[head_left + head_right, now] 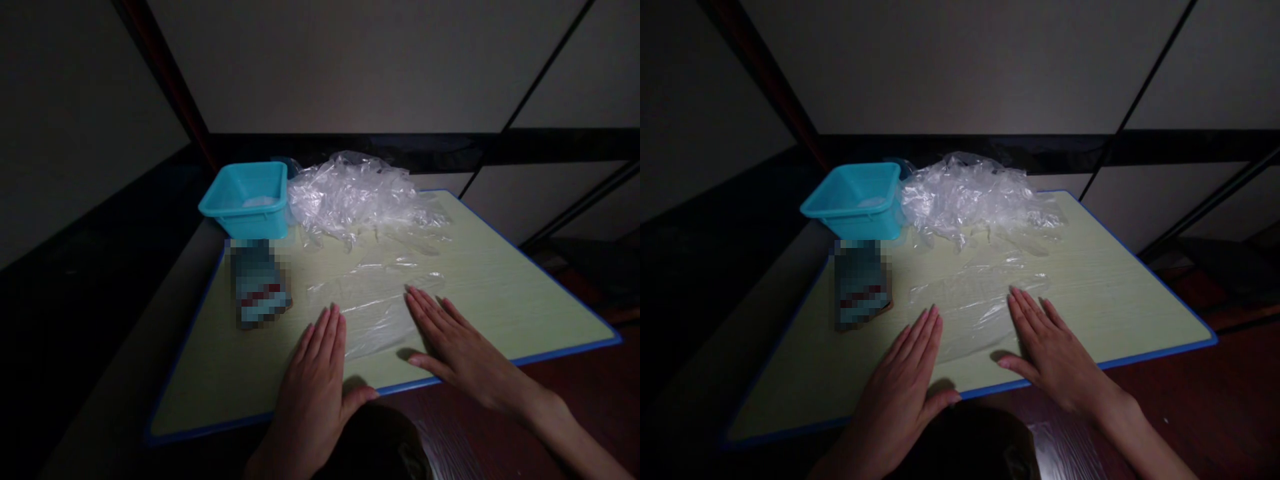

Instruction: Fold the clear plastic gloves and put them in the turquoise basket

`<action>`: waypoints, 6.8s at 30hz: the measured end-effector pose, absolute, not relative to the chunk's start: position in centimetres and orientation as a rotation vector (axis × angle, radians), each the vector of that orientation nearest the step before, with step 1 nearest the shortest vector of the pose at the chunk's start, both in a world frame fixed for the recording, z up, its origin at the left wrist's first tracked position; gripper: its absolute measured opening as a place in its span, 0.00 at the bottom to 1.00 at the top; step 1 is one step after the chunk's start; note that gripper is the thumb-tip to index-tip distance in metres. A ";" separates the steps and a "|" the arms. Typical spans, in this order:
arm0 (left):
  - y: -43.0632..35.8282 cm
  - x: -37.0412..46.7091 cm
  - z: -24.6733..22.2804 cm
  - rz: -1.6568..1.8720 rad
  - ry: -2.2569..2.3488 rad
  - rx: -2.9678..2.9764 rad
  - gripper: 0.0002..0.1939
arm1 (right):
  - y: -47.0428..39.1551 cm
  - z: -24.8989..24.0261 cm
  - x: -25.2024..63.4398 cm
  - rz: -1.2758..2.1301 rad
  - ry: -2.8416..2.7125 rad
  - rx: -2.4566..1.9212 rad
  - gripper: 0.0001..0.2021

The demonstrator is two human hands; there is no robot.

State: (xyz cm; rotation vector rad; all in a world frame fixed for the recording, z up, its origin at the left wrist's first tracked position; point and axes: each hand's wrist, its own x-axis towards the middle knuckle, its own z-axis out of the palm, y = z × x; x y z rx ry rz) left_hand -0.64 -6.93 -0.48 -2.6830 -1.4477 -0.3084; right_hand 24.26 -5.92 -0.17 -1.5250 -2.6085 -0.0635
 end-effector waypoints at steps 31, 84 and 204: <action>0.2 1.5 5.0 -0.140 -0.821 -3.226 0.39 | 9.3 1.4 24.1 0.163 -2.211 -1.425 0.11; 4.1 1.3 1.2 -0.030 -0.675 -3.282 0.37 | 2.5 -0.4 28.4 -0.118 -2.752 -1.330 0.36; 1.7 -2.2 2.1 0.063 -1.233 -3.158 0.38 | 7.5 0.5 26.5 0.206 -2.644 -1.268 0.28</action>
